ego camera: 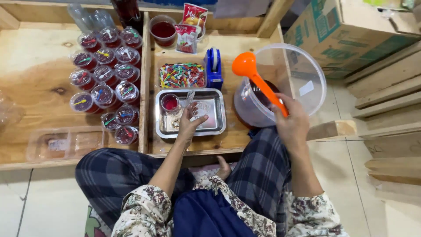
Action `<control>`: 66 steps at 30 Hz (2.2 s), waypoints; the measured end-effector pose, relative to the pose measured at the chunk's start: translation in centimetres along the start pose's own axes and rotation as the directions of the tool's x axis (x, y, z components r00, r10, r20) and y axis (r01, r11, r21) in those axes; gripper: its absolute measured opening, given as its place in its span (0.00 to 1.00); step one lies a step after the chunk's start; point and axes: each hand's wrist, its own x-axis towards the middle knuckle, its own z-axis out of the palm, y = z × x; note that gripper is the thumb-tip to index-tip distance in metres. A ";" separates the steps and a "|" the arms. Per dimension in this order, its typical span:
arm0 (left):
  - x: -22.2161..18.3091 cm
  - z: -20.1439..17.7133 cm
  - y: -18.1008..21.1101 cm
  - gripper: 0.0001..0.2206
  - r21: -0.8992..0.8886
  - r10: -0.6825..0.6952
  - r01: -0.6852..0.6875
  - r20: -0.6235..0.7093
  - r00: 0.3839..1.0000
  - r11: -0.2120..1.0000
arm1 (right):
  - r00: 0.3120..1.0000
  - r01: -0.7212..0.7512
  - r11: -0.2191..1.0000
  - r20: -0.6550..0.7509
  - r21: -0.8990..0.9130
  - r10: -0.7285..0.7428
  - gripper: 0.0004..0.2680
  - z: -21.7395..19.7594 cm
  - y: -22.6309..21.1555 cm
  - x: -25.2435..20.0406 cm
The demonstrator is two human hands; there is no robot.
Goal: The person fills small plastic cups with a dark red liquid from a bucket using a ladle and then applies plastic lids to seal each cup by hand.
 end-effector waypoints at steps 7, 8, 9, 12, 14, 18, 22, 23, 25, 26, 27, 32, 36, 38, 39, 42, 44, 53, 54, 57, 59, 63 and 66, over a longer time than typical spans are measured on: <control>-0.3 3.4 -0.1 0.37 0.167 -0.034 0.022 0.068 0.997 0.986 | 0.980 -0.035 0.916 0.164 -0.400 0.109 0.15 0.0 11.0 7.2; -0.4 3.7 -0.1 0.37 0.179 -0.049 0.037 0.063 0.997 0.983 | 0.947 0.006 0.887 0.287 -0.461 0.143 0.13 1.4 12.3 7.8; -0.5 3.8 -0.1 0.38 0.189 -0.063 0.052 0.055 0.996 0.981 | 0.896 0.057 0.857 0.405 -0.512 0.183 0.12 2.9 13.5 8.5; -0.8 3.8 -0.8 0.37 0.205 -0.057 0.044 0.057 0.997 0.978 | 0.737 0.134 0.859 0.629 -0.494 0.247 0.14 8.3 15.5 9.8; -0.8 3.4 -1.4 0.38 0.210 -0.049 0.036 0.054 0.997 0.977 | 0.685 0.138 0.876 0.684 -0.461 0.252 0.14 10.2 15.4 10.2; -0.8 2.8 -1.6 0.37 0.209 -0.051 0.041 0.042 0.998 0.977 | 0.634 0.006 0.913 0.708 -0.409 0.313 0.12 11.9 12.1 12.5; -1.1 2.6 -2.0 0.38 0.203 -0.050 0.042 0.037 0.998 0.978 | 0.730 0.034 0.935 0.647 -0.354 0.218 0.08 13.9 12.4 13.6; -1.2 2.6 -1.9 0.38 0.206 -0.055 0.047 0.032 0.998 0.977 | 0.766 0.060 0.926 0.613 -0.372 0.196 0.08 16.5 15.0 14.9; -1.2 2.6 -1.8 0.38 0.212 -0.064 0.058 0.024 0.998 0.976 | 0.795 0.084 0.917 0.581 -0.389 0.174 0.08 20.0 19.4 16.6; -1.2 2.6 -1.8 0.38 0.209 -0.060 0.054 0.023 0.998 0.977 | 0.811 0.095 0.900 0.558 -0.425 0.178 0.07 20.8 21.1 16.9; -1.1 2.5 -1.9 0.39 0.206 -0.055 0.049 0.023 0.998 0.977 | 0.826 0.103 0.881 0.533 -0.461 0.182 0.07 21.6 22.8 17.2; -1.5 2.8 -2.0 0.39 0.187 -0.074 0.072 0.002 0.997 0.980 | 0.785 0.114 0.850 0.571 -0.514 0.239 0.09 17.1 19.5 15.2; -1.5 3.3 -2.4 0.39 0.162 -0.070 0.067 0.010 0.998 0.984 | 0.703 0.177 0.829 0.658 -0.530 0.270 0.09 12.5 13.9 12.6; -1.4 3.3 -2.7 0.39 0.164 -0.070 0.067 0.010 0.998 0.984 | 0.665 0.188 0.830 0.690 -0.525 0.286 0.09 10.9 11.9 11.5; -1.3 3.4 -2.8 0.39 0.167 -0.067 0.064 0.013 0.998 0.984 | 0.627 0.196 0.832 0.718 -0.519 0.301 0.10 10.1 10.9 11.1; -1.5 3.5 -2.6 0.39 0.158 -0.072 0.071 -0.001 0.997 0.985 | 0.587 0.235 0.877 0.780 -0.420 0.216 0.08 9.4 9.0 10.1; -1.4 3.5 -2.7 0.39 0.153 -0.075 0.074 -0.003 0.997 0.985 | 0.583 0.217 0.891 0.785 -0.398 0.208 0.08 9.1 7.7 10.3; -1.5 2.9 -1.6 0.39 0.166 -0.082 0.083 -0.013 0.997 0.983 | 0.797 0.347 0.844 0.603 -0.408 -0.036 0.07 17.9 15.1 14.8; -1.6 2.7 -1.5 0.38 0.163 -0.083 0.084 -0.008 0.996 0.983 | 0.836 0.346 0.833 0.544 -0.432 -0.065 0.09 18.9 16.7 15.1; -1.4 2.6 -1.5 0.38 0.155 -0.074 0.075 -0.007 0.997 0.985 | 0.902 0.370 0.680 0.420 -0.632 -0.100 0.06 23.3 23.8 15.7; -1.4 2.7 -1.6 0.38 0.150 -0.074 0.074 -0.001 0.997 0.986 | 0.898 0.372 0.639 0.434 -0.673 -0.066 0.06 21.6 24.1 14.9; -1.7 3.3 -1.8 0.38 0.149 -0.073 0.071 0.012 0.997 0.986 | 0.766 0.371 0.716 0.631 -0.591 0.124 0.09 14.8 20.0 13.2; -1.2 3.4 -2.8 0.38 0.124 -0.081 0.078 0.021 0.997 0.989 | 0.615 0.340 0.725 0.725 -0.598 0.309 0.07 12.7 16.1 11.8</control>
